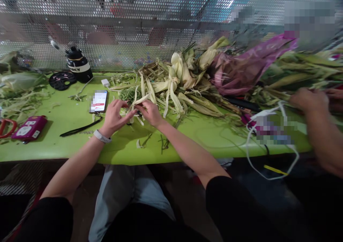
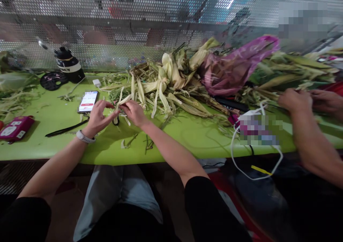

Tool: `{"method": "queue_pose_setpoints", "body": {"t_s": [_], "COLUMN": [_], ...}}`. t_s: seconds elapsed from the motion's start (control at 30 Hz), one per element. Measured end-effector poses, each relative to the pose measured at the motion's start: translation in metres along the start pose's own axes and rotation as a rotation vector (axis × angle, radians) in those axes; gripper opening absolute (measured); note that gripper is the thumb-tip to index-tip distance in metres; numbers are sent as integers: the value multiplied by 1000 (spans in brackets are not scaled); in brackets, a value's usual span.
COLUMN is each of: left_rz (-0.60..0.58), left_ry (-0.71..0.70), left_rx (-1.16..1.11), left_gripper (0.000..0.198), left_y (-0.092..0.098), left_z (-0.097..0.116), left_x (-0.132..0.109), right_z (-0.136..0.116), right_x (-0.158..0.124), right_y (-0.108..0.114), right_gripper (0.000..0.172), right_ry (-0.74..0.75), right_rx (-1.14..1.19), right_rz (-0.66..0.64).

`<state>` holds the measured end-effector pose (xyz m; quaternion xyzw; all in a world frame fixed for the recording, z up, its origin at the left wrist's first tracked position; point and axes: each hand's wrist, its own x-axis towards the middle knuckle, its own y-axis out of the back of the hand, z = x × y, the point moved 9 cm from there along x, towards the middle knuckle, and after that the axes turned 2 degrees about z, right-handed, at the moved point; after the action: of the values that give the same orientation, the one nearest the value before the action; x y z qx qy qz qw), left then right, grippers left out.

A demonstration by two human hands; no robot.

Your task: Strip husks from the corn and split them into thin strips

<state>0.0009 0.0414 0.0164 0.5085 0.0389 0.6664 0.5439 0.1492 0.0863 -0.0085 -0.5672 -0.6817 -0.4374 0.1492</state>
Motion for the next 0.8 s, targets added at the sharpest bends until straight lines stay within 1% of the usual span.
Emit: {"method": "queue_pose_setpoints", "body": {"t_s": [0.07,0.13,0.2,0.3,0.47,0.6,0.7,0.77,0.8], "left_rz": [-77,-112,-136,-157,-167,-161,-171,-167,-145], "left_ry": [-101,-153,-196,-259,-299,-326,-311,-279,-254], "left_rx": [190,328,399,443,420,368,304,230,175], "left_gripper": [24,25,32,40,41,40,37,37,38], "left_y": [-9,-16,-20,-24,-26,-28,-28,-25,-20], "left_z": [8,12,16,23,26,29,30,29,28], "left_x": [-2,-4,-5,-7,-8,-10,-10,-10,-9], "right_z": [0,0,-3,-8,-15,-13,-9,-6,-5], "right_x": [-1,-1,-1,-2,-3,-4,-3,-2,-1], "right_y": [0,-1,-2,-3,-5,-7,-6,-5,-4], "right_gripper": [45,44,44,46,52,49,50,49,48], "right_ry": [3,4,11,28,69,58,26,-3,-17], "right_rx": [-24,-48,-77,-154,-266,-299,-248,-144,-67], "right_rz": [7,6,-3,-2,53,65,53,29,10]}}
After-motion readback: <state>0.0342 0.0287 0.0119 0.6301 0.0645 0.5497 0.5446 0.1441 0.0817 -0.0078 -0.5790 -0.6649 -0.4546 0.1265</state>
